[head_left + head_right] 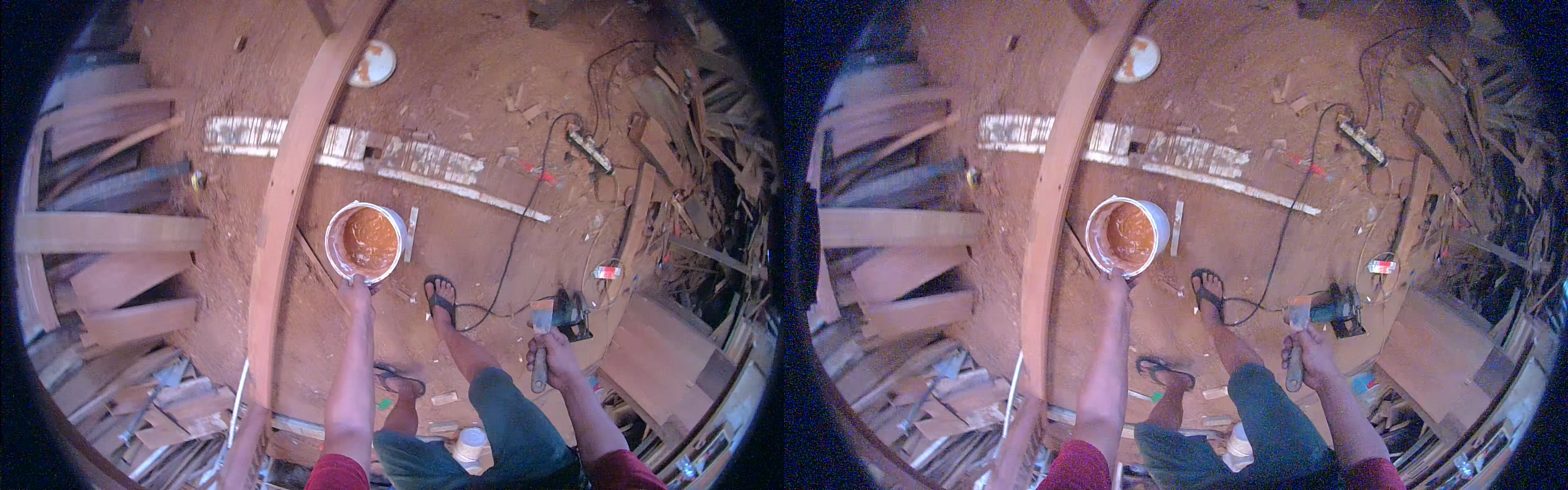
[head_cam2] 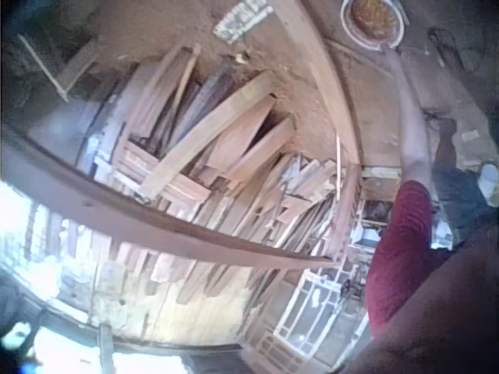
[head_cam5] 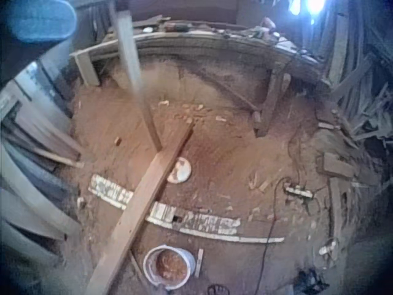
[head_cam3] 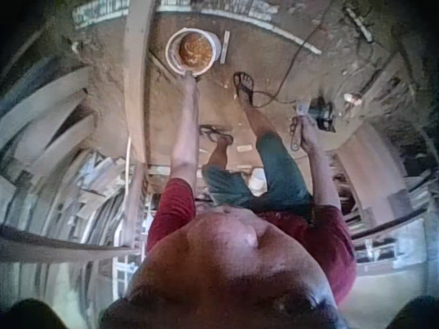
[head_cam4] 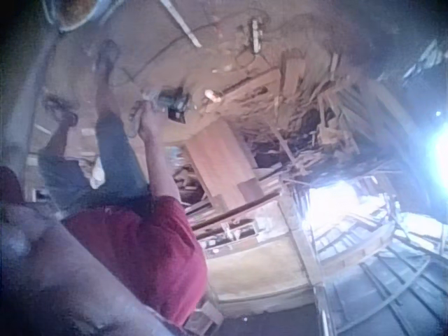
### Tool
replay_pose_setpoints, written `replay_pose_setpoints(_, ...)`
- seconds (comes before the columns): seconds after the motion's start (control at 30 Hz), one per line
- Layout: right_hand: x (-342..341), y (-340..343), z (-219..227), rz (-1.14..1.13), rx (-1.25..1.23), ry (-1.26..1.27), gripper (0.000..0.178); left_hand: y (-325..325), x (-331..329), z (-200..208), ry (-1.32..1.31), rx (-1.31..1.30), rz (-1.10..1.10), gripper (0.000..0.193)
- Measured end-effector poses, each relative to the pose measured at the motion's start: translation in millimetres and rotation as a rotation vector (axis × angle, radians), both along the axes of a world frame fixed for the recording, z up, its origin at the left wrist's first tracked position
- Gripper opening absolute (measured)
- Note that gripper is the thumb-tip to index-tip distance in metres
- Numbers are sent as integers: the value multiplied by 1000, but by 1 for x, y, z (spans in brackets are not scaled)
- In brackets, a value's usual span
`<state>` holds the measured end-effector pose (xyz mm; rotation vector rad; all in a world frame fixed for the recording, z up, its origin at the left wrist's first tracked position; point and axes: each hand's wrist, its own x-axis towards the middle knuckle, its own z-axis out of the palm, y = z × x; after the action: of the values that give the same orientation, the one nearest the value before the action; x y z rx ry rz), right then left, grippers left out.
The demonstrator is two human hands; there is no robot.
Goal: The person applies liquid from a small white bottle to the joints of a wooden frame and then uses a scraper to spread a paste from a bucket onto the wood surfaces. They move the frame to reach different sides while applying the substance by hand and with the tool.
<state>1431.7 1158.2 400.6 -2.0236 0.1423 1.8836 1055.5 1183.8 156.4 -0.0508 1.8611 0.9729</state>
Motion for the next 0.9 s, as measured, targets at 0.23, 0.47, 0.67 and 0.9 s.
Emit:
replay_pose_setpoints(0.23,10,70,42,-167,79,-37,35,124,35,99,-52,-10,22,26)
replay_pose_setpoints(0.47,-13,186,37,-253,181,-33,29,262,68,145,-31,-12,-159,29)
replay_pose_setpoints(0.67,-32,318,34,-301,184,-78,35,379,99,112,2,-9,-286,35)
replay_pose_setpoints(0.9,-15,387,-5,147,399,-370,39,484,122,-17,270,135,-618,31)
